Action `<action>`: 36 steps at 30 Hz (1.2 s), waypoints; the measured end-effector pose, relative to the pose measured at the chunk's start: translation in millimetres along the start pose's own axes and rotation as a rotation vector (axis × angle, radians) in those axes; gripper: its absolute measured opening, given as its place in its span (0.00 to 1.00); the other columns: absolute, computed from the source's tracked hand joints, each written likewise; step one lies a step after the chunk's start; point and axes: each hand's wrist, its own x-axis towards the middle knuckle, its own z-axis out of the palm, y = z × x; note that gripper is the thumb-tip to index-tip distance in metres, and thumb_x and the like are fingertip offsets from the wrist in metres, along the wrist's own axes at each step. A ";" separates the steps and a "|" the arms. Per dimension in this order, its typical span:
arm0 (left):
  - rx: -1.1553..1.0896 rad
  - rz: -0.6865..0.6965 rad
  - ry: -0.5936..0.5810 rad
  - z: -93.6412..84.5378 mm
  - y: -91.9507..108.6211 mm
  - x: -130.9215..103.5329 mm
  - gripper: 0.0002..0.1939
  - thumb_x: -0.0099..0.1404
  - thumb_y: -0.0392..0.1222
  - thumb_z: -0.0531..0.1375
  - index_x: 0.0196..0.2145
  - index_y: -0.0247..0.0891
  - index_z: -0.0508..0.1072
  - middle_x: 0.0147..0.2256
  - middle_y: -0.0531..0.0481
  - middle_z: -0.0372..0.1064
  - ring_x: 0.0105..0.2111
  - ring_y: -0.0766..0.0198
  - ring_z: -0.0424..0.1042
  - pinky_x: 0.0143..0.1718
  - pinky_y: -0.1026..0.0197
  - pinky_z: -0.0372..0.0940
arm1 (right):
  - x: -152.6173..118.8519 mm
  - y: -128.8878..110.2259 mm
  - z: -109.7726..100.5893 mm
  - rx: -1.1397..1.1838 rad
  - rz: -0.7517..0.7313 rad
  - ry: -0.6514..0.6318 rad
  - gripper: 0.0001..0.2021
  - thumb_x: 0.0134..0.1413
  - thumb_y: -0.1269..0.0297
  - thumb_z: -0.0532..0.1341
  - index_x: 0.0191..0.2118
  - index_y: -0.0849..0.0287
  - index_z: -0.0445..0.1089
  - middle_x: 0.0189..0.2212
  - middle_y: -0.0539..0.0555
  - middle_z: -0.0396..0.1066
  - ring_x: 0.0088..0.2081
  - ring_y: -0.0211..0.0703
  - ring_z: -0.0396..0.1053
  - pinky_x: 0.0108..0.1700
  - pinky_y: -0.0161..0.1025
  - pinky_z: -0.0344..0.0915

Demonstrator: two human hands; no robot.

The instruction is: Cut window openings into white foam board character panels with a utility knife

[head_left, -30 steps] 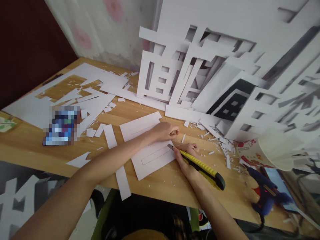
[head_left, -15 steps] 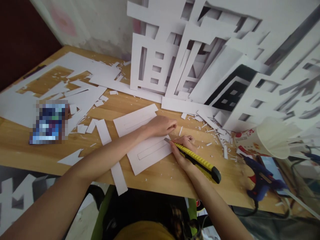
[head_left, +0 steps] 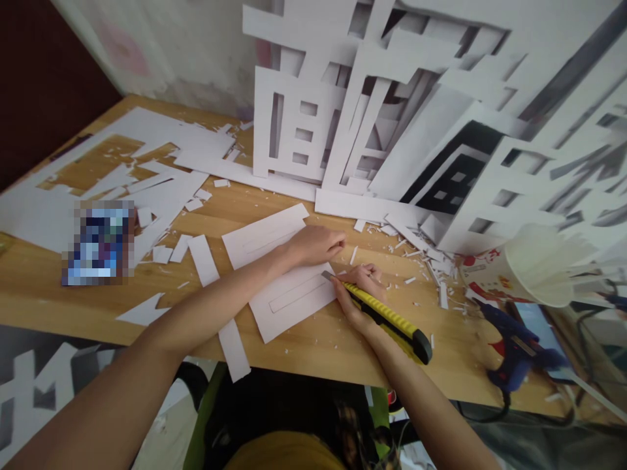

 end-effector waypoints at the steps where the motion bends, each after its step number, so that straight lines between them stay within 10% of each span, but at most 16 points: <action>1: 0.004 -0.005 -0.002 -0.3 0.4 -0.1 0.12 0.70 0.39 0.52 0.42 0.39 0.76 0.39 0.48 0.79 0.36 0.61 0.74 0.33 0.61 0.58 | 0.0 -0.9 -0.6 0.004 0.004 -0.004 0.06 0.61 0.63 0.62 0.31 0.52 0.70 0.23 0.45 0.70 0.26 0.40 0.67 0.49 0.56 0.62; 36: 0.060 0.012 0.021 1.3 2.1 0.2 0.15 0.71 0.41 0.48 0.39 0.39 0.74 0.35 0.46 0.78 0.30 0.60 0.70 0.27 0.58 0.46 | -3.8 7.6 2.5 -0.036 0.006 0.043 0.05 0.60 0.61 0.65 0.34 0.53 0.71 0.25 0.44 0.73 0.25 0.39 0.67 0.50 0.54 0.61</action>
